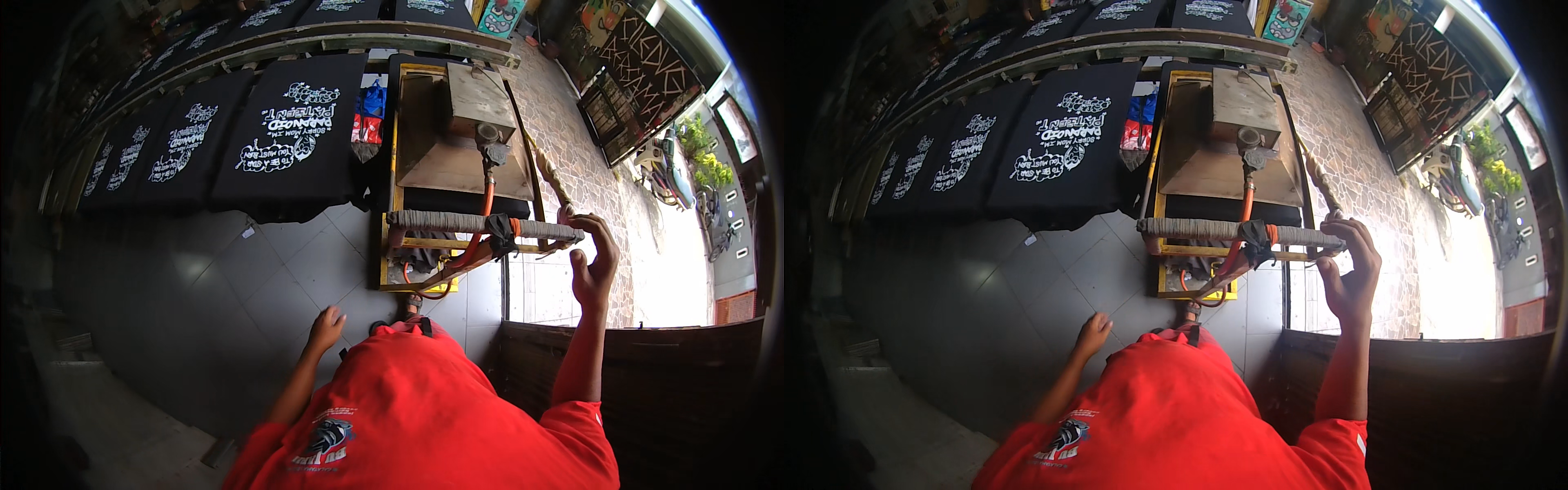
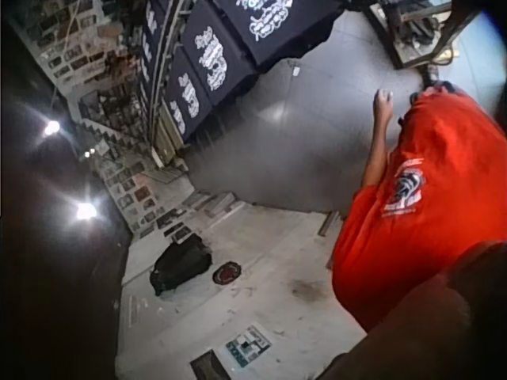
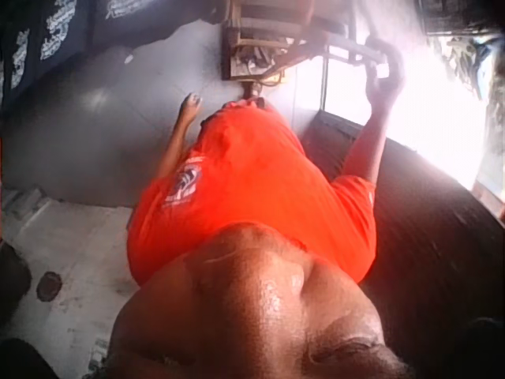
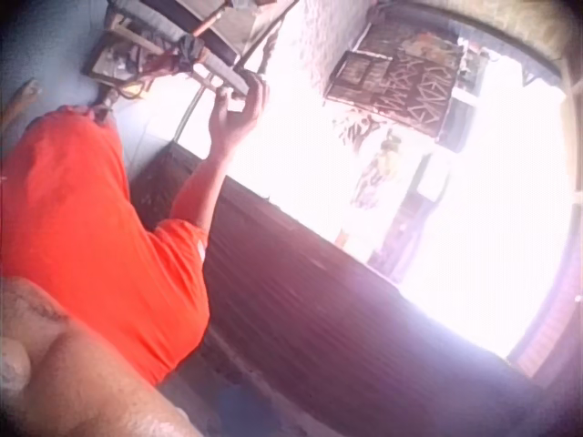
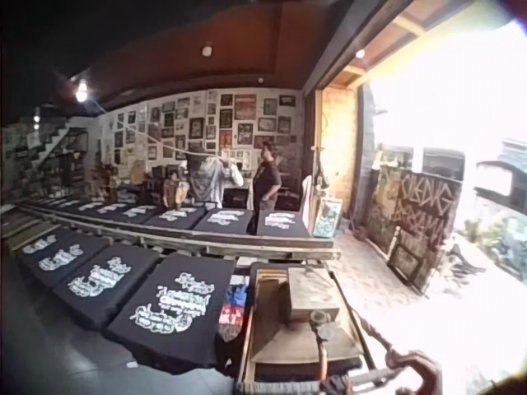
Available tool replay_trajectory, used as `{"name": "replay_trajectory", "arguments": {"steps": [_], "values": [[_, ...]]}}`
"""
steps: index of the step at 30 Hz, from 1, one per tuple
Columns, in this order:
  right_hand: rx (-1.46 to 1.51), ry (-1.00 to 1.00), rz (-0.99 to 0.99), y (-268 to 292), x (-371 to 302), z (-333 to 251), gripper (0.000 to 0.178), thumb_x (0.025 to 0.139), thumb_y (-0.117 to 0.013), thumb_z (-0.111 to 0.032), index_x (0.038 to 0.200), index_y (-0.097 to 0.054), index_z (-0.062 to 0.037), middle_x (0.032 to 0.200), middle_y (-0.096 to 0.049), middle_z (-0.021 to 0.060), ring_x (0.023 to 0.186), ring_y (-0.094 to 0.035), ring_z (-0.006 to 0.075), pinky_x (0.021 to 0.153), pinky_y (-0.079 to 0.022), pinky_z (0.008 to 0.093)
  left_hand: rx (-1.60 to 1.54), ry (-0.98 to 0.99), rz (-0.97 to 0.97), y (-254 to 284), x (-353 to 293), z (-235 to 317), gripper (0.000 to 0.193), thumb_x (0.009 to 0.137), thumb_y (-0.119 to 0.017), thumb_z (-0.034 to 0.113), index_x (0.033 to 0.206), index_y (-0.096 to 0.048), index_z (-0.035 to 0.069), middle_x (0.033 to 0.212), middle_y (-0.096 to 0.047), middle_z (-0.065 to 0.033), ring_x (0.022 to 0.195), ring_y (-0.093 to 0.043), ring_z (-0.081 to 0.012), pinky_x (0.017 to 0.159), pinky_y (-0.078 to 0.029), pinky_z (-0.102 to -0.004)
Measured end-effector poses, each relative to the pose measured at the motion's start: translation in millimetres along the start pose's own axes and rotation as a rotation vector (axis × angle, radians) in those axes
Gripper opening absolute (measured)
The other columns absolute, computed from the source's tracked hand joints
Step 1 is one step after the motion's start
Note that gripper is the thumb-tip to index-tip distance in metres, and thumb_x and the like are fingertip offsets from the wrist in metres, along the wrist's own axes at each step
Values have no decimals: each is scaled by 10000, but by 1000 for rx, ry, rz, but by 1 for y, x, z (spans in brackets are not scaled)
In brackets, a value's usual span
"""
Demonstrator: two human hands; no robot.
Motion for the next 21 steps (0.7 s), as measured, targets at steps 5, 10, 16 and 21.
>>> {"name": "replay_trajectory", "arguments": {"steps": [5, 10, 16, 21], "values": [[128, 248, -85, 16, 15, -92, 760, 831, -584, -745, 883, -668, 9, 829, -687, 122, 812, -666, 302, 883, -496, 458, 280, 558, -468, -33, -180, -269, 378, 925, -589, 324, 1198, -599, 62, 1188, -666, -145, 1045, -630, -353, 875, -482, -509], [990, 531, -305, 35, 13, -183, 682, 766, -744, -650, 897, -712, 19, 671, -634, 70, 523, -535, 164, 573, -448, 370, -70, 548, -475, -57, -225, -290, 411, 887, -529, 288, 1272, -565, 148, 1199, -653, -47, 988, -615, -252, 842, -424, -560], [1514, 642, -414, 4, -8, -244, 429, 923, -676, -455, 1176, -653, -109, 716, -627, 19, 480, -511, 106, 475, -386, 267, -269, 578, -174, -60, -159, -264, 371, 924, -565, 313, 1193, -597, 60, 1055, -688, -84, 907, -658, -262, 799, -486, -476], [1352, 670, -482, 14, 8, -240, 556, 830, -744, -557, 1014, -701, -34, 668, -646, 41, 515, -549, 155, 547, -452, 309, -365, 369, -90, -51, -81, -132, 385, 965, -611, 329, 1109, -631, -27, 897, -708, -127, 827, -684, -243, 754, -545, -357]]}}
Point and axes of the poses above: each hand's wrist, its own x-axis towards the middle knuckle, its own y-axis out of the back of the hand, z = x × y, the point moved 8 cm from there along x, towards the middle knuckle
